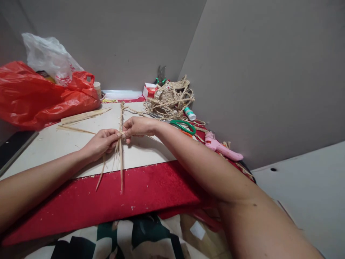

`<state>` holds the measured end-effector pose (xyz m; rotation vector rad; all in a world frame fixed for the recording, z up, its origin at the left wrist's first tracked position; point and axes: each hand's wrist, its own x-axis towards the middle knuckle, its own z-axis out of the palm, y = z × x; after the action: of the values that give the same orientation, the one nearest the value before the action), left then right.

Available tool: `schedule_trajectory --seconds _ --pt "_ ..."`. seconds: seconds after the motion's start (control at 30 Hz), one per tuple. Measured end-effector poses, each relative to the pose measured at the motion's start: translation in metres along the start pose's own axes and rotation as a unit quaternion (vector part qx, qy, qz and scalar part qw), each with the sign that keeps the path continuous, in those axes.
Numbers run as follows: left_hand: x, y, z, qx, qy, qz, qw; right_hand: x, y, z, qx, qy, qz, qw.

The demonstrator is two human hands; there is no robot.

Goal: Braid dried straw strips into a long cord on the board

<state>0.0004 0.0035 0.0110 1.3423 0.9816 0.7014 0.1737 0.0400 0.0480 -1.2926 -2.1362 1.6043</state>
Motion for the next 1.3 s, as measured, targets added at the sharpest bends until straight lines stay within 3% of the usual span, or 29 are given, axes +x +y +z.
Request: schedule_trajectory --seconds 0.3,0.47,0.67,0.8,0.9,1.03,1.17,1.3 --pt "0.002 0.000 -0.004 0.000 -0.003 0.008 1.000 -0.001 0.004 -0.007 -0.011 -0.039 -0.040 0.998" --pt "0.003 0.001 -0.009 0.007 -0.047 -0.007 0.999 -0.002 0.001 -0.006 -0.117 -0.024 -0.064 0.991" --pt "0.005 0.001 -0.010 0.057 -0.029 -0.007 0.998 -0.007 -0.013 0.004 -0.306 0.027 -0.060 0.950" --pt "0.006 -0.001 -0.011 0.085 -0.015 0.001 0.996 -0.010 -0.019 0.016 -0.421 0.082 -0.060 0.901" --pt "0.006 -0.001 -0.011 0.113 0.006 0.015 0.994 -0.008 -0.016 0.023 -0.441 0.122 -0.061 0.887" --pt "0.005 -0.003 -0.007 0.176 0.040 0.054 0.982 -0.002 -0.004 0.031 -0.327 0.164 -0.029 0.930" --pt "0.002 -0.005 -0.004 0.269 0.078 0.093 0.956 0.002 0.004 0.041 -0.078 0.208 0.031 0.974" --pt "-0.002 -0.004 -0.002 0.366 0.122 0.146 0.911 0.002 0.008 0.048 0.182 0.131 0.055 0.973"
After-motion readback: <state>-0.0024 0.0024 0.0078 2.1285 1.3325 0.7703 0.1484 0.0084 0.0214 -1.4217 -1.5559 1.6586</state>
